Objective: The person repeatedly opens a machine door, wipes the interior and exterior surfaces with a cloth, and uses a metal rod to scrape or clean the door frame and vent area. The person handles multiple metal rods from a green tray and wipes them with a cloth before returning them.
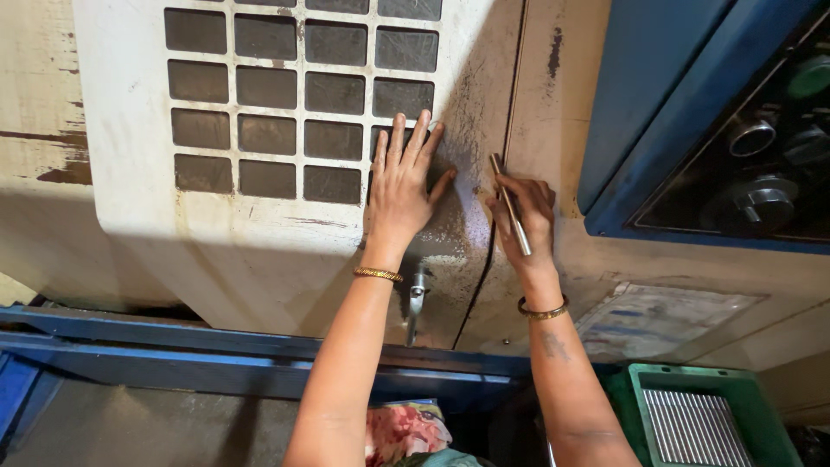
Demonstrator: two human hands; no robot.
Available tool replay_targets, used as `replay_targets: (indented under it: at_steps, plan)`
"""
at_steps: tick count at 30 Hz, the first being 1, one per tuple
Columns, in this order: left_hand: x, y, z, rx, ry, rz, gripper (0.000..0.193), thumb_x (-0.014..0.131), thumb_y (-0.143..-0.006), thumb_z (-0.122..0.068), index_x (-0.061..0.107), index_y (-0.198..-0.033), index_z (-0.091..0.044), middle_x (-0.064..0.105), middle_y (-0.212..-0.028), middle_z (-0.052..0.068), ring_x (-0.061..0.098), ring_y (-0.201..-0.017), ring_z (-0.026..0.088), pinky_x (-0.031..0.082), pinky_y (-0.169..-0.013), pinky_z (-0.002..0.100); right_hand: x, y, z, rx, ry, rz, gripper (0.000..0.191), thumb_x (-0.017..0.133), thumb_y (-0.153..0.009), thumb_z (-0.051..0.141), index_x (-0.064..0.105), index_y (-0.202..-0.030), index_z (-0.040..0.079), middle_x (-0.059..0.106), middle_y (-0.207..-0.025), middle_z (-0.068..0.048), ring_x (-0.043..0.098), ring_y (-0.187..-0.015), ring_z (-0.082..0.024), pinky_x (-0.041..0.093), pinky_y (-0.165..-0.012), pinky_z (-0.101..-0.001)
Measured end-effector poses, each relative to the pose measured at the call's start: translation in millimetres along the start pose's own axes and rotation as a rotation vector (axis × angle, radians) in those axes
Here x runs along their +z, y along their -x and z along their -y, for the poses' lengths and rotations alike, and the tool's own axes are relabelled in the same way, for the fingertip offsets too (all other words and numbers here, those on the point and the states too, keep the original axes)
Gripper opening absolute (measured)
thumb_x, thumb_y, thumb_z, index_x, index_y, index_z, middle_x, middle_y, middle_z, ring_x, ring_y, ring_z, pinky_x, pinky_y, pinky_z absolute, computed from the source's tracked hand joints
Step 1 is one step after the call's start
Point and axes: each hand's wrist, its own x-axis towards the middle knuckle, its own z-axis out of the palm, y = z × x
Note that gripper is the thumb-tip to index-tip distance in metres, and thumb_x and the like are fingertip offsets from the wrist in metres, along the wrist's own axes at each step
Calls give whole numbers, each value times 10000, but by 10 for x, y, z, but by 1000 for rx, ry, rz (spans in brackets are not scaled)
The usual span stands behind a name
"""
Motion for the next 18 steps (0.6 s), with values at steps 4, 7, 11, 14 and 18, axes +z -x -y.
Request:
replay_targets:
  at_steps: [4, 7, 11, 14, 18]
  plan:
    - [-15, -10, -9, 5, -5, 4, 739, 723, -965, -391, 401, -1586, -153, 304, -1680, 68, 224, -1570, 341, 177, -1289, 511, -21, 10, 5, 27, -59, -16, 353, 786, -879, 33, 674, -1212, 0, 713, -1087, -105, 629, -1059, -293, 466, -985, -398]
    - [-25, -15, -16, 0, -8, 12, 736, 721, -965, -393, 400, -1583, -157, 303, -1681, 67, 222, -1572, 337, 175, -1290, 508, -14, 13, 8, 26, -65, -40, 348, 774, -895, 39, 666, -1223, 0, 705, -1134, -122, 622, -1087, -303, 471, -1006, -400]
    - [-35, -12, -18, -15, 4, 38, 747, 719, -957, -395, 394, -1587, -158, 297, -1683, 66, 213, -1572, 335, 169, -1292, 502, -1, 20, 6, -29, -27, -50, 364, 795, -884, 68, 661, -1215, -4, 700, -1128, -137, 619, -1089, -317, 464, -992, -418]
    - [-33, -19, -16, -9, 6, 25, 752, 720, -956, -398, 393, -1589, -158, 295, -1681, 66, 215, -1571, 327, 162, -1293, 504, -5, 47, -7, 3, -112, -69, 343, 767, -941, 80, 637, -1248, -2, 680, -1157, -137, 614, -1128, -306, 492, -1006, -401]
    - [-23, -11, -15, -9, 6, 11, 747, 726, -954, -388, 402, -1588, -159, 303, -1681, 62, 216, -1574, 329, 164, -1295, 500, 9, 83, -47, 76, -146, -66, 330, 740, -963, 81, 632, -1265, 2, 682, -1158, -124, 627, -1124, -275, 521, -990, -371]
